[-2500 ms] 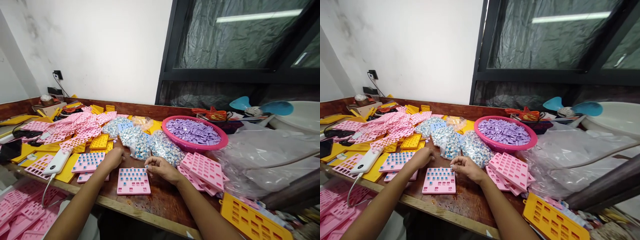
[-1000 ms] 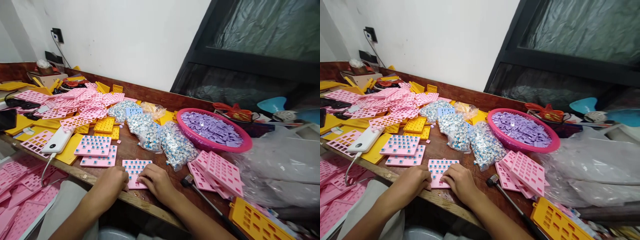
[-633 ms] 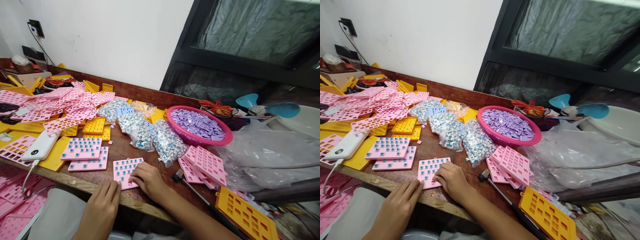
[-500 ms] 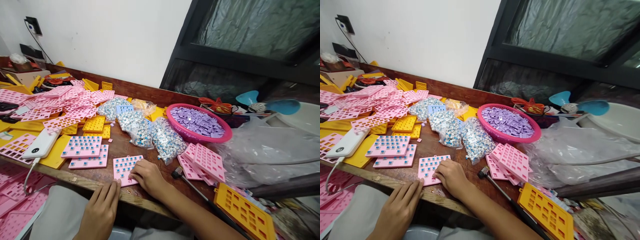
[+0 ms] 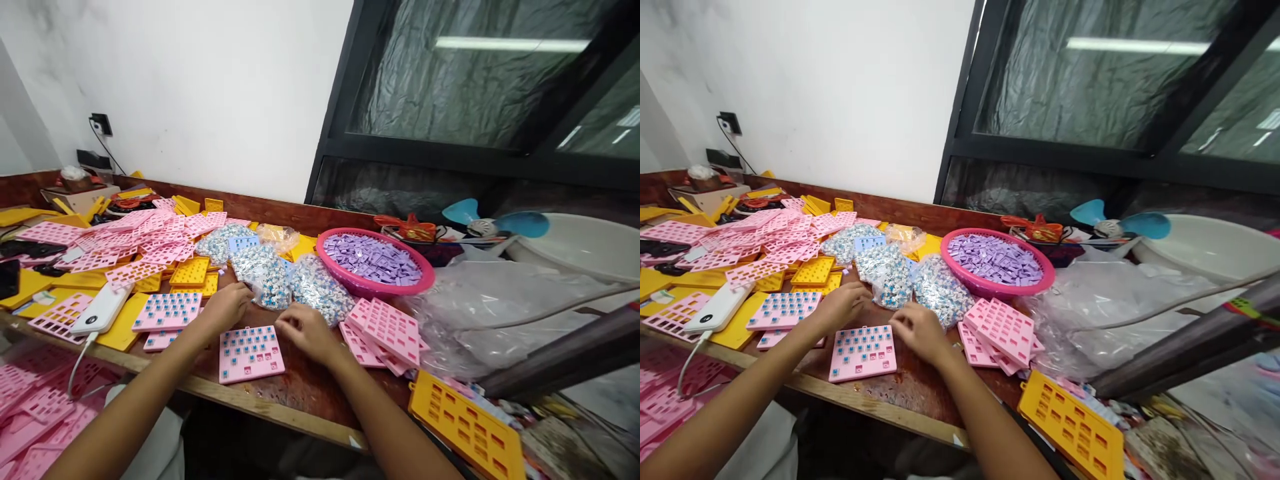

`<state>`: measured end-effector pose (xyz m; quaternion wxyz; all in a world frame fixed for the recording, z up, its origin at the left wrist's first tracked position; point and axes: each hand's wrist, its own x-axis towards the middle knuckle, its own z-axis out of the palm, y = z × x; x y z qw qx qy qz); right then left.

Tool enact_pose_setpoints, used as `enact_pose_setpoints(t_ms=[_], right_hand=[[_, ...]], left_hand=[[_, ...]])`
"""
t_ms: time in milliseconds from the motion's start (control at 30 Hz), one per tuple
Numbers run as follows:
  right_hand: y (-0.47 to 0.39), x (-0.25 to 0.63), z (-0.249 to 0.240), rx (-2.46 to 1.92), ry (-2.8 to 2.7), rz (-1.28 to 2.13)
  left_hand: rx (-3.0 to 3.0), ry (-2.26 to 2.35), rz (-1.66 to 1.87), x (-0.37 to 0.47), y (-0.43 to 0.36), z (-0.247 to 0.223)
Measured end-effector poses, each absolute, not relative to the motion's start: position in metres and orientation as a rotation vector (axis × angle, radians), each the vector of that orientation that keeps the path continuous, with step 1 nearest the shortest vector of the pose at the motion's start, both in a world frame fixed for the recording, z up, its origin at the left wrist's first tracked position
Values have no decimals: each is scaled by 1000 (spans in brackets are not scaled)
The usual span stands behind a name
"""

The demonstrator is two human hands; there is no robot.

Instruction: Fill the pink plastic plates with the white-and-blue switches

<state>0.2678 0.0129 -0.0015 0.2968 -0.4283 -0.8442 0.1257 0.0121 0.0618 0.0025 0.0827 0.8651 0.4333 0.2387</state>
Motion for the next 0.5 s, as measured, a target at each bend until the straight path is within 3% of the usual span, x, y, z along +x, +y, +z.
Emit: enact_pose_setpoints(t_ms=[133,333,500], right_hand=[[34,312,9,-1497,-2475,213],[38,312,-1,-1549,-2558,159],[35,300,1,-1336,-2353,523]], left_hand=[[2633,1147,562,27,106,-12],[2597,1112,532,30,122,-28],[2537,1202,627,32,103,-15]])
